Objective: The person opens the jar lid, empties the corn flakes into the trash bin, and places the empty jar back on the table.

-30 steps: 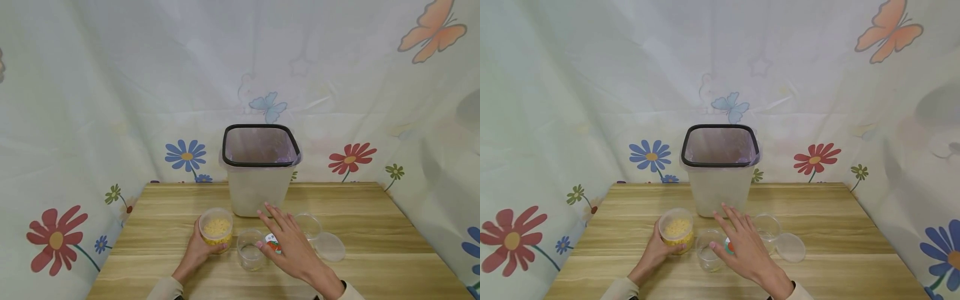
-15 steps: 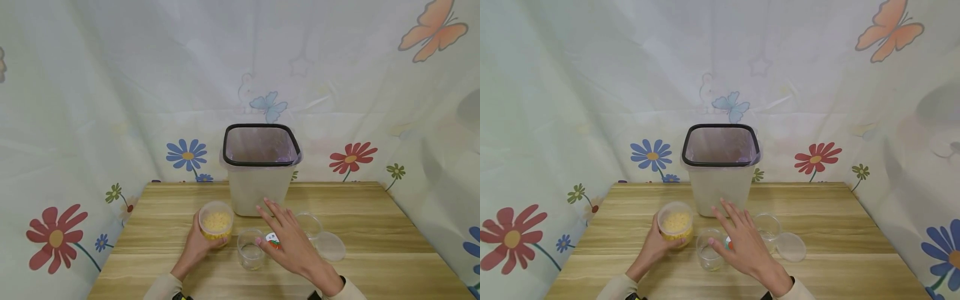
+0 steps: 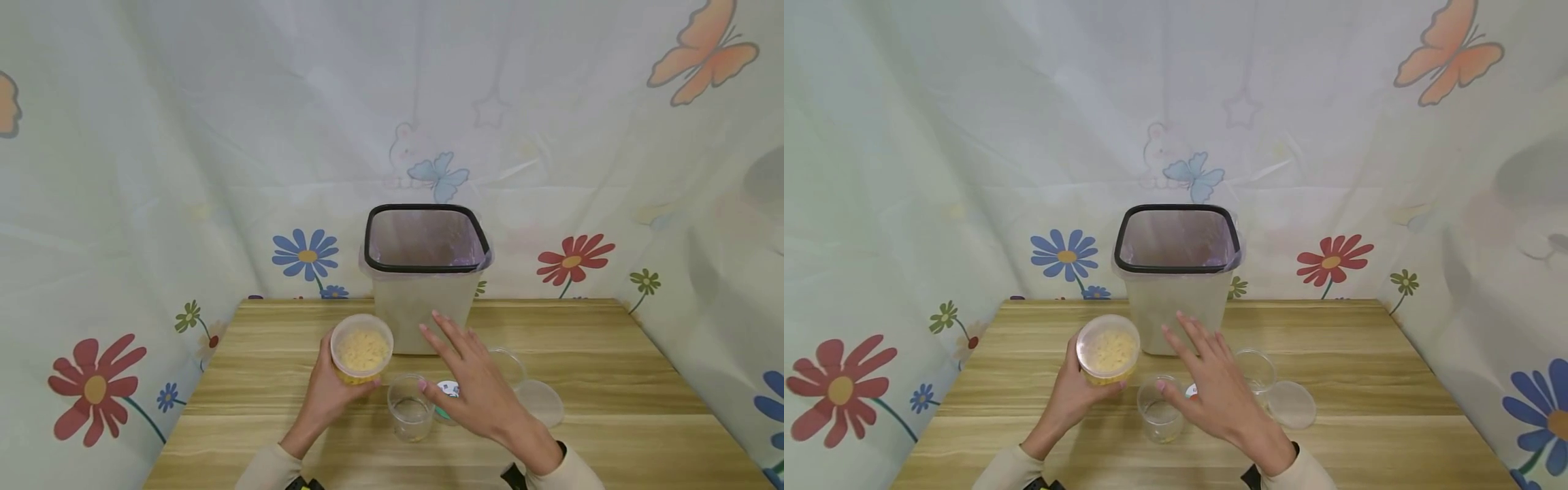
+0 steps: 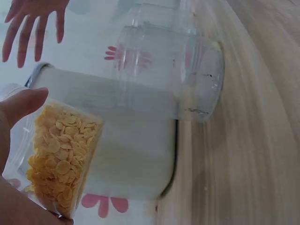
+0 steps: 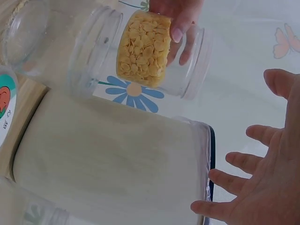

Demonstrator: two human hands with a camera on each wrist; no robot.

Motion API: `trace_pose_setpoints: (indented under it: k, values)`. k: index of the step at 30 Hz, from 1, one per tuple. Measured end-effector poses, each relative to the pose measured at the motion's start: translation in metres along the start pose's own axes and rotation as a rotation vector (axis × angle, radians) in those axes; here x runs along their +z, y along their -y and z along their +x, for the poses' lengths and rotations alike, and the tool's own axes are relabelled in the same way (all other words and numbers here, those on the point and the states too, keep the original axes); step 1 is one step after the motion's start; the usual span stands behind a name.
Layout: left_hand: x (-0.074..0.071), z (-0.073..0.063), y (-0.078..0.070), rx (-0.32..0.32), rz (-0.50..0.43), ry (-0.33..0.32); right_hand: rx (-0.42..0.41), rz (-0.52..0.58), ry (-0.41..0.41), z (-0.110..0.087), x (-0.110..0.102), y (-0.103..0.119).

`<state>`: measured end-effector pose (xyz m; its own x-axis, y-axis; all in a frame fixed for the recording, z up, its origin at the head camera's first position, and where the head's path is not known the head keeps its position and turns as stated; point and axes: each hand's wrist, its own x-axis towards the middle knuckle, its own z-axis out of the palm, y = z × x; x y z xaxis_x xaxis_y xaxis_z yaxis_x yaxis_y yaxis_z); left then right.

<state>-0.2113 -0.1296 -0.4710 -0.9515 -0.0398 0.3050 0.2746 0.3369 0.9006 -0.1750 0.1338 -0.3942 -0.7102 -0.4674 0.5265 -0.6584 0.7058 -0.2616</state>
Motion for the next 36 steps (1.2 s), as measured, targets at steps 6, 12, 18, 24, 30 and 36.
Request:
trace_pose_setpoints:
  k: [6,12,18,24,30,36]
  values:
    - [0.002,0.0,-0.018,0.06,0.014,-0.018,-0.025,0.006,-0.003,0.006,-0.008,0.001]
    - [0.005,0.001,-0.031,0.092,-0.002,-0.011,-0.048,-0.015,0.01,0.013,-0.014,0.003]
    - [0.011,0.001,-0.041,0.121,-0.005,-0.011,-0.059,-0.026,-0.004,0.019,-0.018,0.007]
    - [0.017,0.0,-0.048,0.163,0.018,-0.027,-0.078,-0.025,-0.043,0.024,-0.02,0.011]
    - [0.024,0.0,-0.054,0.257,0.059,-0.06,-0.069,-0.021,-0.047,0.028,-0.021,0.015]
    - [0.03,0.001,-0.057,0.342,0.094,-0.092,-0.072,-0.014,-0.045,0.034,-0.018,0.022]
